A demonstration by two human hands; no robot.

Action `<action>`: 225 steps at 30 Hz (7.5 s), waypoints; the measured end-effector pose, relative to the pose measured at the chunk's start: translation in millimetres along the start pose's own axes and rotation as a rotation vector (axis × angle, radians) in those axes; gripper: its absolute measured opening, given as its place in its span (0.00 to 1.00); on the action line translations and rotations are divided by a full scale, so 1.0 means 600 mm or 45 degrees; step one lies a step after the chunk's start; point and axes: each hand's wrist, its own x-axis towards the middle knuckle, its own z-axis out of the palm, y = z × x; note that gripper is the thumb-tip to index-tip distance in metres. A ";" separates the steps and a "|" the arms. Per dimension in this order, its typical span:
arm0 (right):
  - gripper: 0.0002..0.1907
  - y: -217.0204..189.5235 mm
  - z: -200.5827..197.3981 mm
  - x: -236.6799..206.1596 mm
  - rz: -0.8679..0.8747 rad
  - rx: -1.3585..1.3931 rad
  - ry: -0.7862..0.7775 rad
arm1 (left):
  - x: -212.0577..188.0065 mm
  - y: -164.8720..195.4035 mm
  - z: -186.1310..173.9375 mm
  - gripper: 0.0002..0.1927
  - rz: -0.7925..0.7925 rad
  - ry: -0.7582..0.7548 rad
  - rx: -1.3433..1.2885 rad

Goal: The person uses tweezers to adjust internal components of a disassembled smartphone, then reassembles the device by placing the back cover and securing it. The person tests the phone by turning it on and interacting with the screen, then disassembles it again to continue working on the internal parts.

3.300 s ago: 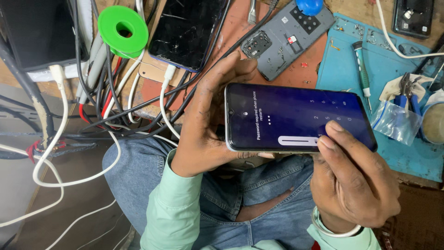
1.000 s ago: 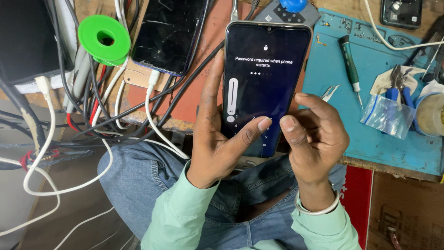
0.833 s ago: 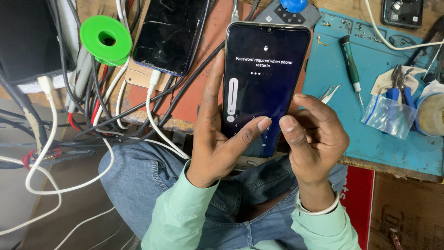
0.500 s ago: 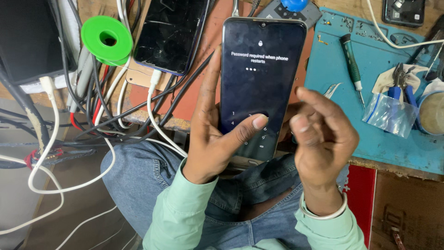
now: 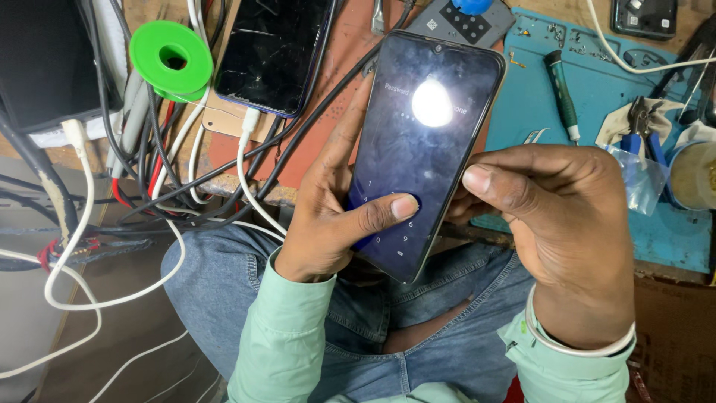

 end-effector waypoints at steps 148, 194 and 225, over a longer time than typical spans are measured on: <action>0.14 0.105 -0.016 -0.044 -0.596 -0.711 0.546 | -0.002 -0.003 0.073 0.44 0.032 0.414 -0.093; 0.20 0.075 0.049 -0.085 -0.481 -0.312 0.429 | -0.016 -0.024 0.042 0.59 0.260 0.280 0.140; 0.15 0.004 0.088 -0.136 -0.125 -0.800 0.470 | -0.025 -0.037 0.058 0.59 0.398 0.337 0.259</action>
